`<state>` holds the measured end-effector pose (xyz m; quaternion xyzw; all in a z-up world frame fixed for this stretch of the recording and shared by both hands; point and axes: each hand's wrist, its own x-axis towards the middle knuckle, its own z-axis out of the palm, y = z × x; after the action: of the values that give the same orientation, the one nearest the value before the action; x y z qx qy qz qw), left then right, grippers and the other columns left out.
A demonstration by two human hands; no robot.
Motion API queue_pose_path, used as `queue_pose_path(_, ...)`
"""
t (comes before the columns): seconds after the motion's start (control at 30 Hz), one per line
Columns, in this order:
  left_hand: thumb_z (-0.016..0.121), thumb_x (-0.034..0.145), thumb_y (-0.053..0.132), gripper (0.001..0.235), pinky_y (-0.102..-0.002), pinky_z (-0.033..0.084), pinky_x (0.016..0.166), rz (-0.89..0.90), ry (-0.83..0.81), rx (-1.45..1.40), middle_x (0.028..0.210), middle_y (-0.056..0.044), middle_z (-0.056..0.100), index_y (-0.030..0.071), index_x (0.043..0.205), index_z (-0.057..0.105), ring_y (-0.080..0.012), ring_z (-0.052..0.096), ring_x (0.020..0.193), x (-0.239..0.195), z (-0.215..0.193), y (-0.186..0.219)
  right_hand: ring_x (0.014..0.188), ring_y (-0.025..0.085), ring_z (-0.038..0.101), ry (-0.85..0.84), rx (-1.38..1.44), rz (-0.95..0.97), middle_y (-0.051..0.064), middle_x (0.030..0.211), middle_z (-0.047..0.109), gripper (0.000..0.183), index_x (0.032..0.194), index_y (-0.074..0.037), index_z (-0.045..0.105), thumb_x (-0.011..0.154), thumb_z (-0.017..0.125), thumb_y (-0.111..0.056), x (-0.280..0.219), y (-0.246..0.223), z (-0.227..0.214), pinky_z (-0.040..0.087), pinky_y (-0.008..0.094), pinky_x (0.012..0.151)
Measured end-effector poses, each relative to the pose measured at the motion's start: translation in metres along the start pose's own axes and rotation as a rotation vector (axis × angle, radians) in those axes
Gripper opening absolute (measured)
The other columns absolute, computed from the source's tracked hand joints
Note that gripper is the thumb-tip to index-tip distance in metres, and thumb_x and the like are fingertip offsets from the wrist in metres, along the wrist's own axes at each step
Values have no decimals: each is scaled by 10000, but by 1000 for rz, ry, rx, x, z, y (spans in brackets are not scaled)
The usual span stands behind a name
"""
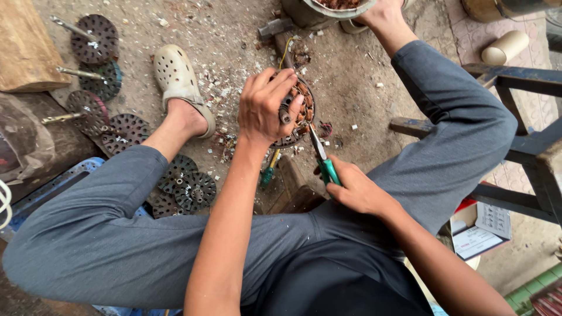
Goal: The person uses pliers to pull and cut copper wire from a motor stator, collecting the copper pieces into a nearby bucket. The person repeatedly rotates the stator and removes wire segments one at a time.
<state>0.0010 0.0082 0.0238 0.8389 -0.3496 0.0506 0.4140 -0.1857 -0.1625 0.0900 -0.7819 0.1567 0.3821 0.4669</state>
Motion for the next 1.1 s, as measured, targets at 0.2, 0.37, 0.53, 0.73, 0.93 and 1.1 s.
queue_pose_path(0.2, 643, 955, 307, 394, -442, 500, 939, -11, 3, -23, 1189, -153, 747, -37, 1112, 753, -318, 670, 1082, 4, -6, 7, 1115, 418, 566, 296, -415, -151, 249, 1176, 561, 816, 1501, 70, 311, 770, 640, -88, 3, -16, 21, 509, 511, 922)
queue_pose_path(0.37, 645, 947, 293, 396, -447, 503, 956, 2, 23, -18, 1190, -159, 745, -41, 1133, 749, -329, 666, 1090, 0, -4, 4, 1003, 382, 634, 396, -524, -136, 189, 1094, 605, 735, 1429, 4, 396, 755, 669, -104, 2, -16, 25, 546, 481, 755)
queue_pose_path(0.53, 651, 928, 279, 389, -440, 509, 935, -13, 27, -21, 1185, -167, 743, -38, 1132, 748, -325, 671, 1078, -3, -3, 1, 710, 248, 619, -210, 1001, -18, 102, 922, 560, 799, 1488, 4, 453, 698, 574, -13, 3, 8, 4, 463, 342, 558)
queue_pose_path(0.73, 659, 927, 255, 385, -462, 510, 959, 8, 41, -6, 1208, -169, 748, -45, 1152, 748, -344, 669, 1103, -8, -9, 5, 742, 270, 650, -522, 1767, -152, 150, 945, 588, 784, 1481, 66, 434, 722, 600, -37, -25, 16, -7, 487, 312, 499)
queue_pose_path(0.93, 650, 945, 273, 375, -457, 507, 967, 6, 41, 7, 1209, -163, 736, -33, 1142, 740, -342, 661, 1113, -2, -6, 5, 740, 251, 684, 9, 867, -13, 168, 943, 655, 680, 1318, 6, 483, 638, 474, 33, -17, -24, -33, 539, 311, 430)
queue_pose_path(1.1, 642, 927, 262, 383, -457, 504, 942, -17, 39, -8, 1198, -170, 742, -42, 1137, 740, -348, 666, 1097, -3, -8, 7, 937, 191, 677, 461, 428, -396, 130, 1078, 654, 412, 1268, 30, 480, 857, 468, 52, 18, -19, -80, 604, 330, 716)
